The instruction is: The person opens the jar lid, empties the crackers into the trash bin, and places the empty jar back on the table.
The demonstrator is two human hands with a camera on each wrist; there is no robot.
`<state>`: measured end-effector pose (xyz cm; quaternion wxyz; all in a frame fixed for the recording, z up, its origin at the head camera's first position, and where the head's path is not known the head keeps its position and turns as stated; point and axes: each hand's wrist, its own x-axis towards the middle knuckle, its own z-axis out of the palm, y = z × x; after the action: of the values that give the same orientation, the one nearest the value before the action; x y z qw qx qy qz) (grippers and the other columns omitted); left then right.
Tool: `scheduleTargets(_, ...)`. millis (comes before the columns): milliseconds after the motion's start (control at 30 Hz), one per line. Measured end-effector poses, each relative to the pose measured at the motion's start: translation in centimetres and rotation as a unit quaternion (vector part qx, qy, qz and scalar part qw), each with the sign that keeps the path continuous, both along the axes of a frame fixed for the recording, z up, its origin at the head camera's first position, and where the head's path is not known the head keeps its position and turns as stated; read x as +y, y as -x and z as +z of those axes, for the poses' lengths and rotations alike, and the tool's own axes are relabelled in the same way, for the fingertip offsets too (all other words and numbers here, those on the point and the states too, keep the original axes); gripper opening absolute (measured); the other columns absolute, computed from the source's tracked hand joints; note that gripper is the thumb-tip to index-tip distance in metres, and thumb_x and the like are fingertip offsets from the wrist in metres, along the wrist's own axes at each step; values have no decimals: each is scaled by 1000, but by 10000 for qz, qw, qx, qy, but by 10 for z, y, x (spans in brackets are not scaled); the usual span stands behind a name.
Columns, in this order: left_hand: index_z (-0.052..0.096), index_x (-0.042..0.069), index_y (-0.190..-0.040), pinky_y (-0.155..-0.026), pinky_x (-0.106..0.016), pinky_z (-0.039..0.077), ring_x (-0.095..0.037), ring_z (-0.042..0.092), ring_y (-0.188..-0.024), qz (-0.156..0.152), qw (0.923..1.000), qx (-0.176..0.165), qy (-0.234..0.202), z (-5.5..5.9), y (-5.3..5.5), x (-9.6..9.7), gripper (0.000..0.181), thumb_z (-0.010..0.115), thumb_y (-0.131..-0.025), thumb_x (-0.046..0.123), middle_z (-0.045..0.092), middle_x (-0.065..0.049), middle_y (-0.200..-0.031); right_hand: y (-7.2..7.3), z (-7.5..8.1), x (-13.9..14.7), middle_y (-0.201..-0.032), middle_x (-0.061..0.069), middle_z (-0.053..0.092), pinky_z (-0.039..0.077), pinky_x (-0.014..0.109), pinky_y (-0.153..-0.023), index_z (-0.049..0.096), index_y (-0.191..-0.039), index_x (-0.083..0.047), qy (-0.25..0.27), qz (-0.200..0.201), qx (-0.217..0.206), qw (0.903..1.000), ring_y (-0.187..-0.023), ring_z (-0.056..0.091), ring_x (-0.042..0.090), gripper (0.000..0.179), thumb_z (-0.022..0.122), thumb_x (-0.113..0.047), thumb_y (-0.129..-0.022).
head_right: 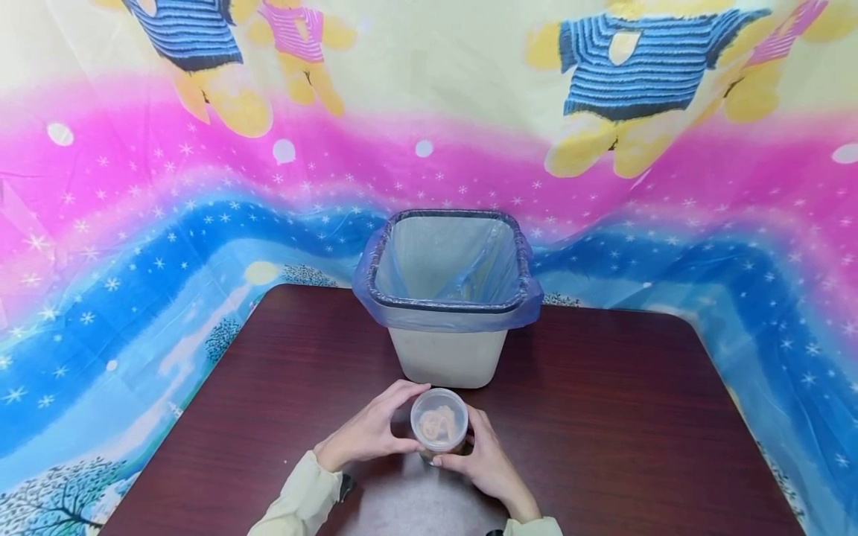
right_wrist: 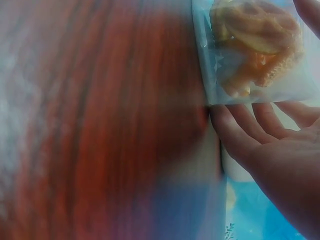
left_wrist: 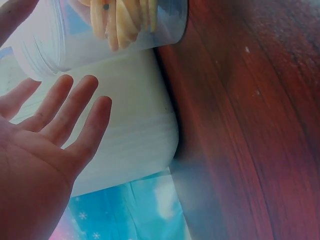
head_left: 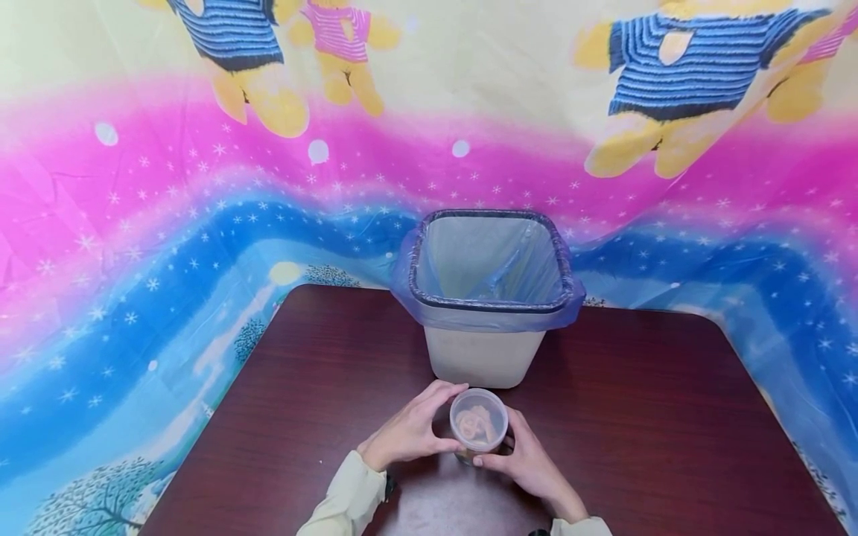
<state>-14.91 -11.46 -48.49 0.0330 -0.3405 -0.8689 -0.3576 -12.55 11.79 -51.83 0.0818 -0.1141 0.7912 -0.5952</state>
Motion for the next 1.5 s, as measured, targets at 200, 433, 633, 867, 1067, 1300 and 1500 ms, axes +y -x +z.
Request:
scheduleTargets(200,42,14,-144,-101,-26,44,-10,52,-118,-92,9998,-159,64,1,1,6,88,85,-71,37,51,0,-131,0,1,1,-130,12,47,47,24,-95,46,-139,-16,18,57,-102,9999,-116,49,21,87,90,-19,-63)
scheduleTargets(433,37,17,-147,-103,-27,43,-15,52,-121,-137,9991,-393,33,1,1,14,96,86,-68,40,47,2,-135,0,1,1,-133,12,45,46,24,-96,45,-140,-16,96,70,-218,9997,-120,47,25,88,90,-18,-64)
scheduleTargets(633,35,22,-149,-103,-26,43,-10,50,-122,-111,9990,-431,62,0,3,23,103,87,-64,46,45,3,-136,0,-1,2,-136,14,43,47,24,-96,43,-142,-14,68,116,-65,9999,-122,46,24,88,88,-19,-67)
scheduleTargets(867,35,21,-148,-102,-25,43,-9,49,-121,-128,9996,-262,24,-4,3,28,103,88,-63,47,45,4,-136,0,-2,2,-137,16,43,47,26,-97,41,-143,-10,43,139,86,9999,-122,46,24,88,87,-17,-68)
scheduleTargets(1067,35,20,-148,-101,-25,44,-11,50,-122,-142,9998,-162,6,-4,3,28,103,87,-63,47,45,3,-136,1,-2,3,-136,16,43,48,27,-97,42,-143,-10,49,156,163,9997,-121,47,24,87,87,-18,-68)
scheduleTargets(1300,36,19,-148,-101,-25,44,-12,52,-121,-88,9997,-207,50,-3,2,28,102,86,-64,49,47,4,-135,0,-2,3,-136,16,43,48,27,-97,41,-143,-10,53,131,75,9999,-123,46,27,89,87,-18,-68)
scheduleTargets(1500,36,20,-148,-101,-25,44,-10,51,-120,-83,9998,-160,73,-3,2,27,102,86,-64,49,48,3,-134,0,-2,2,-136,15,43,47,28,-98,42,-142,-10,-14,58,-82,9999,-124,46,28,89,88,-17,-67)
